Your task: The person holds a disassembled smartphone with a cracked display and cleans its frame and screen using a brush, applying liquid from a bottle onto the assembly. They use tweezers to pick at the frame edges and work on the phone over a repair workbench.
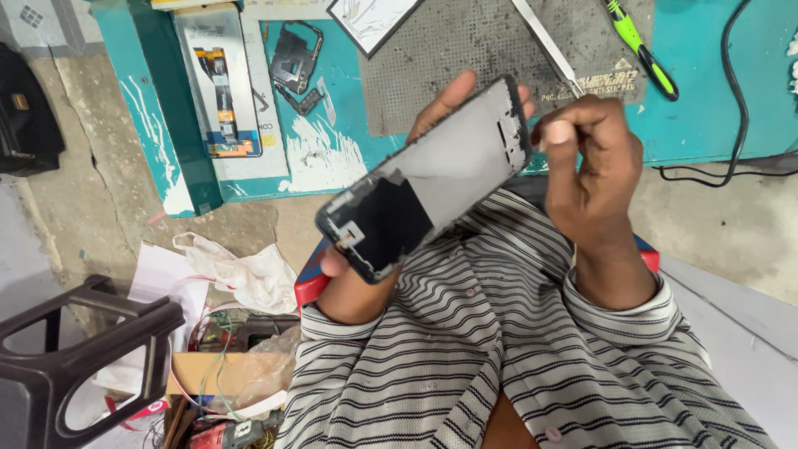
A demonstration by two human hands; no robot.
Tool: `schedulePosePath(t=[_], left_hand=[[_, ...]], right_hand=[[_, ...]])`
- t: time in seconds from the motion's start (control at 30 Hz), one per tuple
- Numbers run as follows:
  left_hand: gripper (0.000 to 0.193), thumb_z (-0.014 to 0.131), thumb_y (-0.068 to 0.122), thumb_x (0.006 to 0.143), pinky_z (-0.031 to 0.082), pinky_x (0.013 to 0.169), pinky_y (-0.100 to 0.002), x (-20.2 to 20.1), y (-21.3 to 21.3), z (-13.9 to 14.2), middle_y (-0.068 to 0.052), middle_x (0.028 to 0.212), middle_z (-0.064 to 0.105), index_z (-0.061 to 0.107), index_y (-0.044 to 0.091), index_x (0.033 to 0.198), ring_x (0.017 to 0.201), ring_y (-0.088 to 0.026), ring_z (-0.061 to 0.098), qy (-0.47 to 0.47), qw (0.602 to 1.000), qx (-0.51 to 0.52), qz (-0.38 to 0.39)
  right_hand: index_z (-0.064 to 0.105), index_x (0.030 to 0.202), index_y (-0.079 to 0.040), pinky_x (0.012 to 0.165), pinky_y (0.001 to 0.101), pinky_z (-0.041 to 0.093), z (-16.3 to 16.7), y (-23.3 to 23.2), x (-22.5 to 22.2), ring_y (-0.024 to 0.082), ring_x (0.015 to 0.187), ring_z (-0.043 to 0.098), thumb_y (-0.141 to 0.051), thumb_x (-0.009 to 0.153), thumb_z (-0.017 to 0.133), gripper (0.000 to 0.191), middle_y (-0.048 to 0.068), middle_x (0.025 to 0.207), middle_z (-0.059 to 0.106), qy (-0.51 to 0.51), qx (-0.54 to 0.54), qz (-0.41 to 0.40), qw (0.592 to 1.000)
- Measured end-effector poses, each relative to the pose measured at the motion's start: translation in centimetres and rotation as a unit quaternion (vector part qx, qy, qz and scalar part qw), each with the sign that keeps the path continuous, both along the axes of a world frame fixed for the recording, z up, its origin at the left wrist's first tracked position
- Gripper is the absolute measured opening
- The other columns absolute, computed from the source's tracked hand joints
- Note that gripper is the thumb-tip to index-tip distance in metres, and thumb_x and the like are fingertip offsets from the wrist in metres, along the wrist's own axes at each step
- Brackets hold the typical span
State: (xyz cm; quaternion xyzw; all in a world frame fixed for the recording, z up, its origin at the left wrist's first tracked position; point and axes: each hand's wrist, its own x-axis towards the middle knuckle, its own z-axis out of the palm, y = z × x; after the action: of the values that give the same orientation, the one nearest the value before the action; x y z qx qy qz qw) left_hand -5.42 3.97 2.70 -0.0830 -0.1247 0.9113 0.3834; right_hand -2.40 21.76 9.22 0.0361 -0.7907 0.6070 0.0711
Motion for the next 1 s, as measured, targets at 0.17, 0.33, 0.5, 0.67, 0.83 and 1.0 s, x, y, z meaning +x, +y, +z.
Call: schedulePosePath(t=[0.17,0.33,0.5,0.67,0.83,1.0], left_hand=[[0.055,0.050,0.035,0.117,0.041,0.124,-0.044,2.0,-1.5,0.1,-0.022,0.157,0.046,0.029,0.012,0.162,0.146,-0.030,0.047,0.165,0.969,-0.119,0.139],[0.054,0.046,0.034,0.118,0.045,0.120,-0.041,1.0,-0.9,-1.5,-0.020,0.155,0.044,0.024,0.008,0.160,0.140,-0.027,0.049,0.085,0.990,-0.100,0.058],[0.063,0.045,0.042,0.120,0.054,0.104,-0.036,-0.9,0.0,-1.4,-0.022,0.152,0.040,0.019,-0.001,0.158,0.129,-0.028,0.054,0.022,0.998,-0.035,-0.046],[0.105,0.062,0.073,0.090,0.049,0.109,-0.034,1.1,-1.3,2.0,-0.021,0.157,0.040,0.027,0.006,0.162,0.139,-0.026,0.050,0.318,0.919,-0.177,0.152],[0.111,0.063,0.076,0.084,0.048,0.117,-0.036,0.4,-1.5,2.5,-0.019,0.159,0.041,0.025,0.004,0.159,0.147,-0.026,0.049,0.200,0.944,-0.156,0.212],[0.066,0.080,0.024,0.099,0.050,0.110,-0.033,1.2,-0.6,1.2,-0.014,0.136,0.059,0.045,0.000,0.149,0.124,-0.020,0.060,0.153,0.813,-0.435,0.356]], right_hand=[[0.051,0.099,0.003,0.081,0.0227,0.053,-0.6,0.7,-0.8,0.011,0.082,0.061,-0.018,0.118,0.054,0.029,0.009,0.093,0.062,0.015,-0.047,0.020,0.999],[0.062,0.097,0.009,0.072,0.0213,0.046,-1.7,0.9,-0.5,0.008,0.076,0.056,-0.017,0.107,0.058,0.028,0.007,0.088,0.063,-0.092,-0.153,0.025,0.984],[0.064,0.094,0.011,0.065,0.0208,0.045,-3.3,1.2,0.3,0.009,0.068,0.055,-0.004,0.107,0.070,0.022,0.009,0.082,0.063,-0.192,-0.350,0.041,0.916],[0.063,0.097,0.007,0.067,0.0330,0.059,-5.1,2.7,0.6,0.020,0.071,0.069,-0.004,0.102,0.067,0.014,0.017,0.093,0.071,-0.220,-0.431,0.082,0.871],[0.063,0.110,0.008,0.072,0.0323,0.060,-6.6,2.1,0.9,0.022,0.078,0.070,-0.006,0.105,0.067,0.016,0.018,0.098,0.071,-0.149,-0.441,0.000,0.885],[0.064,0.114,0.005,0.073,0.0309,0.060,-7.4,1.3,1.5,0.021,0.080,0.071,-0.006,0.109,0.064,0.013,0.016,0.100,0.072,-0.116,-0.456,-0.055,0.881]])
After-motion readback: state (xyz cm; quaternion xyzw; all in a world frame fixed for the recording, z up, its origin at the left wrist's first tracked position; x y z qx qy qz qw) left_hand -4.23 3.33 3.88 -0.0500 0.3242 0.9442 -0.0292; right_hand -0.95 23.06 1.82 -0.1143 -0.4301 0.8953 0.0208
